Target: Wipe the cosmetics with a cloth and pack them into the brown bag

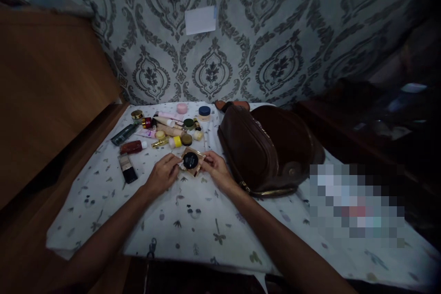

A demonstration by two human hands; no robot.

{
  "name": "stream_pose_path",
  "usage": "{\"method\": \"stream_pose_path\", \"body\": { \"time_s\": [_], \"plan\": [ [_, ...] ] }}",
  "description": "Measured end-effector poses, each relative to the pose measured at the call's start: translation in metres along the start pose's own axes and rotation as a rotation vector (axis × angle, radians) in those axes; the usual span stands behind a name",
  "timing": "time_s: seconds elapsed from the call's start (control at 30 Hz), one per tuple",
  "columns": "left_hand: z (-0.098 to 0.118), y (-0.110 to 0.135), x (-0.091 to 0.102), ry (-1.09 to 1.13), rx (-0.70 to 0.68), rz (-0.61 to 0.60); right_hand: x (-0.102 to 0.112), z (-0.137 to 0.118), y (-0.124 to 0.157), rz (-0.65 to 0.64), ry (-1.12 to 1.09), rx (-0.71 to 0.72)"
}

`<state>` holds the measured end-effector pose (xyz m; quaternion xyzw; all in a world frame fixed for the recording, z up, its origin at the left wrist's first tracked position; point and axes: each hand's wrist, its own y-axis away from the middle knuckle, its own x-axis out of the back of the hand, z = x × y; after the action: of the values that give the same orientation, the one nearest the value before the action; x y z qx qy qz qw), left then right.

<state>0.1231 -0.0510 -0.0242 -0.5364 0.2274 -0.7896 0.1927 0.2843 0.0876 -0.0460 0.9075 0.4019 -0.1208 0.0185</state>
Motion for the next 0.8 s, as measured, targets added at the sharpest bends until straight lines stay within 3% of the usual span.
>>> {"method": "stream_pose_path", "body": {
  "time_s": [0.2,0.37,0.57,0.8],
  "plan": [
    [0.000,0.002,0.002,-0.064,0.016,-0.068,0.002,0.002,-0.002,0.043,-0.011,-0.017],
    [0.001,-0.002,-0.002,0.020,0.114,0.027,0.001,0.002,-0.001,0.015,-0.035,-0.006],
    [0.003,-0.028,-0.005,0.027,0.138,0.107,-0.002,-0.003,0.001,-0.031,-0.038,0.025],
    [0.019,-0.054,-0.018,-0.079,0.070,0.043,0.001,-0.004,0.002,-0.011,-0.043,-0.009]
  ]
}}
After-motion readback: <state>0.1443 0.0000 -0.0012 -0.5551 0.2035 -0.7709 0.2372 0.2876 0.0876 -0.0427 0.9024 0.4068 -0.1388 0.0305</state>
